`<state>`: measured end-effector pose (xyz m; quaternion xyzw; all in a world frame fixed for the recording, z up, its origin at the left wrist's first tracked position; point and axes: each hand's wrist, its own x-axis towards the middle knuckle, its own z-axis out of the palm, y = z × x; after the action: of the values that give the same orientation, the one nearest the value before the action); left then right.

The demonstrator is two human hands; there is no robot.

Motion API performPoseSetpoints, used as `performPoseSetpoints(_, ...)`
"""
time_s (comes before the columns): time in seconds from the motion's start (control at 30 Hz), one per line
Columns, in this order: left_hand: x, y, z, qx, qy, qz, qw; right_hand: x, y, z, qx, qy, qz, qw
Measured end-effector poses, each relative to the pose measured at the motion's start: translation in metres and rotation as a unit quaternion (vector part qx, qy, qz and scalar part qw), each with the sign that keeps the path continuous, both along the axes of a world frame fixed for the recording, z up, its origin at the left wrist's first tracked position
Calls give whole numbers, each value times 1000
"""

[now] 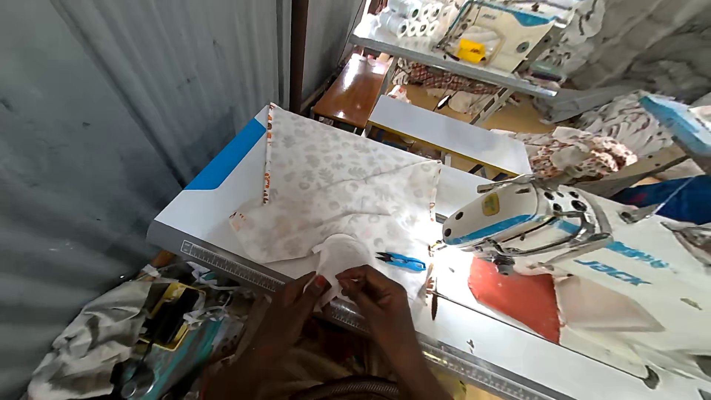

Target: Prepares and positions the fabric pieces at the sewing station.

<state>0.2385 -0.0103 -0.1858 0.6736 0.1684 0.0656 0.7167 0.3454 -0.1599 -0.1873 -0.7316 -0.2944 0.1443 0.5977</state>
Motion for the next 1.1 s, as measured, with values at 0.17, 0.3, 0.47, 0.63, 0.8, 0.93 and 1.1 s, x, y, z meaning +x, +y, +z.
performPoseSetpoints(0.17, 0, -7, 2, 204, -63, -9, 977, 16, -23, 28, -13, -49, 32, 998)
performPoseSetpoints(0.3, 4, -14, 9, 238, -89, -51, 966, 26, -29, 41, -58, -29, 69, 995)
performPoseSetpoints(0.47, 4, -15, 7, 219, -88, -57, 970, 28, -32, 43, -52, -23, 92, 994)
performPoseSetpoints(0.63, 5, -14, 4, 209, -73, -68, 973, 26, -31, 42, -41, -42, 100, 993)
performPoseSetpoints(0.8, 7, -15, 5, 183, -69, -82, 977, 26, -29, 43, -60, -26, 117, 991)
performPoseSetpoints(0.93, 9, -16, 5, 176, -60, -75, 980, 27, -28, 42, -78, -52, 124, 988)
performPoseSetpoints(1.1, 10, -17, 8, 167, -45, -75, 982, 27, -26, 41, -90, -76, 125, 985)
